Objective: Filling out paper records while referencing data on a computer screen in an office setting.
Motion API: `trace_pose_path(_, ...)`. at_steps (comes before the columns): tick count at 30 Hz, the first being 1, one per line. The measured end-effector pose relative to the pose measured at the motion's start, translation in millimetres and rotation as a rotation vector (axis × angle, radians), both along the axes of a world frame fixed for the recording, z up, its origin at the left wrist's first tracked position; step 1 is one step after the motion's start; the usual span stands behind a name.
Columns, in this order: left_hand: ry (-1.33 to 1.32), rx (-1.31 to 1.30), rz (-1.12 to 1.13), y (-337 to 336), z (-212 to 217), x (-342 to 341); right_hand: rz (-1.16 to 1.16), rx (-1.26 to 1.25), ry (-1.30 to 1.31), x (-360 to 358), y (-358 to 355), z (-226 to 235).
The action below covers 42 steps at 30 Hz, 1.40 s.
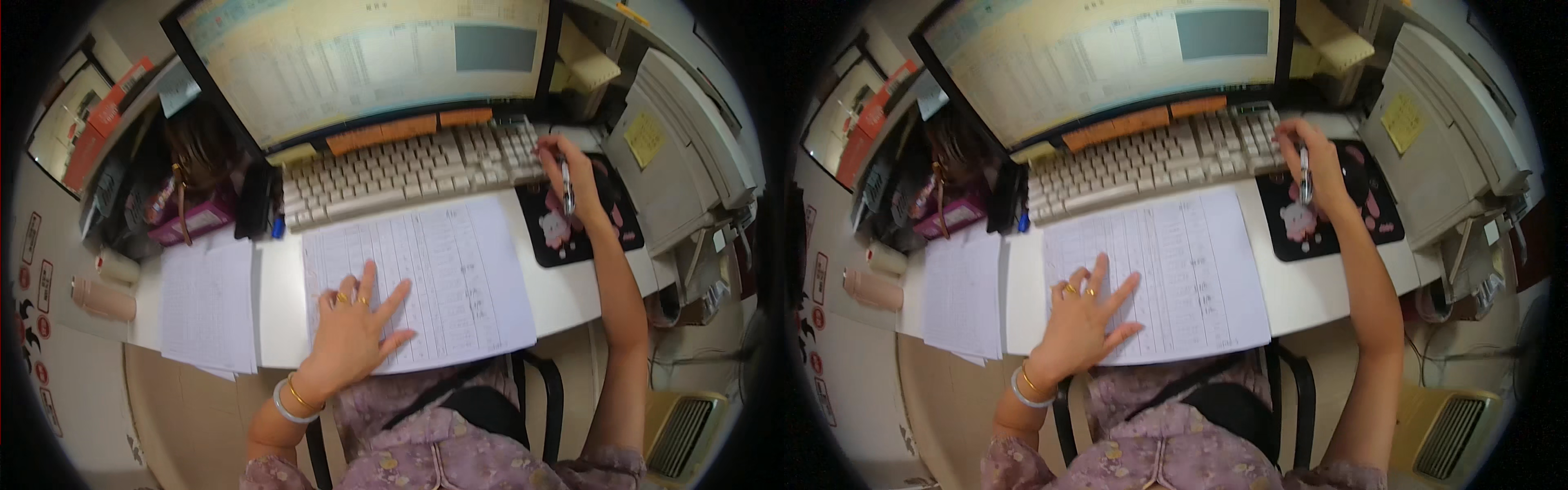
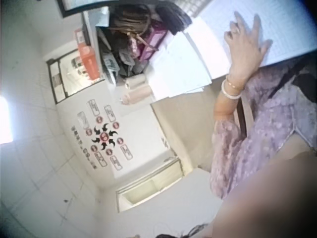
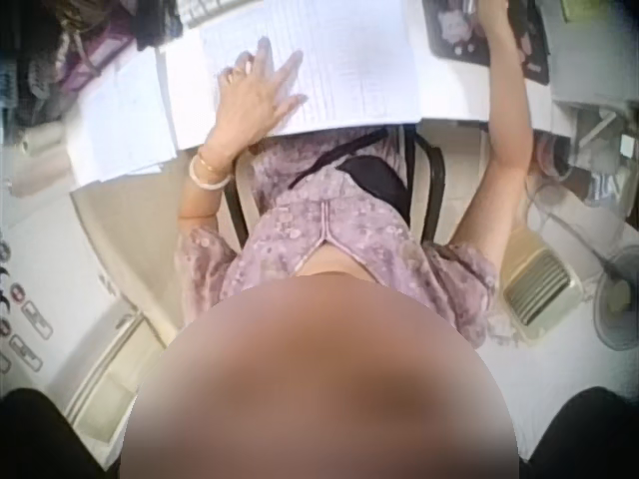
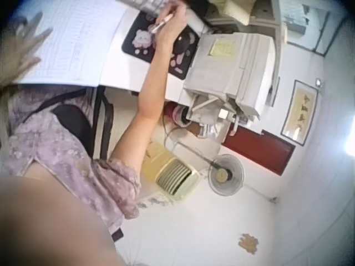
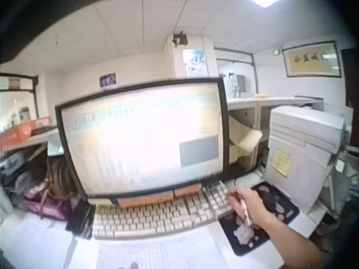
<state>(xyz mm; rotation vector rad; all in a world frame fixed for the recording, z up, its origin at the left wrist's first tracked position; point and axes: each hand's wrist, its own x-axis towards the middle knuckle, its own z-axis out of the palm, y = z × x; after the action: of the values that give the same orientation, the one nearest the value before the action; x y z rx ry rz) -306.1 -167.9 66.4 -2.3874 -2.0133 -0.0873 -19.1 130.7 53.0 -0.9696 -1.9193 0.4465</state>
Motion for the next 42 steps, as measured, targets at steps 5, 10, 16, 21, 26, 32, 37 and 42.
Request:
trace_pose_path(5, 0.019, -0.164, -0.114, 1.1, 5.9, -13.6, 0.006, 0.020, 0.018, 2.8, 6.5, -7.9)
trace_pose_path(10, -0.003, -0.234, -0.157, 3.3, 14.1, -23.6, 0.001, 0.001, 0.021, -1.5, 2.4, -1.6)
trace_pose_path(16, -0.034, -0.342, -0.221, 15.4, 23.3, -33.4, -0.063, 0.062, -0.065, 7.7, 4.4, -2.0)
trace_pose_path(21, -0.068, -0.288, -0.106, 8.0, 18.5, -28.2, 0.003, -0.158, 0.105, -8.1, -3.1, 12.4)
trace_pose_path(26, -0.142, -0.166, -0.058, 6.4, 8.1, -20.6, -0.020, -0.085, 0.023, -3.5, -3.5, 3.9)
trace_pose_path(32, -0.215, 0.047, -0.023, 1.6, -12.0, -17.3, 0.040, 0.158, -0.113, -13.9, -7.7, -0.2)
trace_pose_path(37, -0.231, 0.089, -0.023, 1.4, -13.4, -18.2, -0.106, 0.224, -0.205, -12.3, -5.7, 3.8)
trace_pose_path(42, -0.198, 0.135, -0.059, 3.5, -14.3, -19.5, -0.136, 0.157, -0.179, 0.6, -2.6, 3.8)
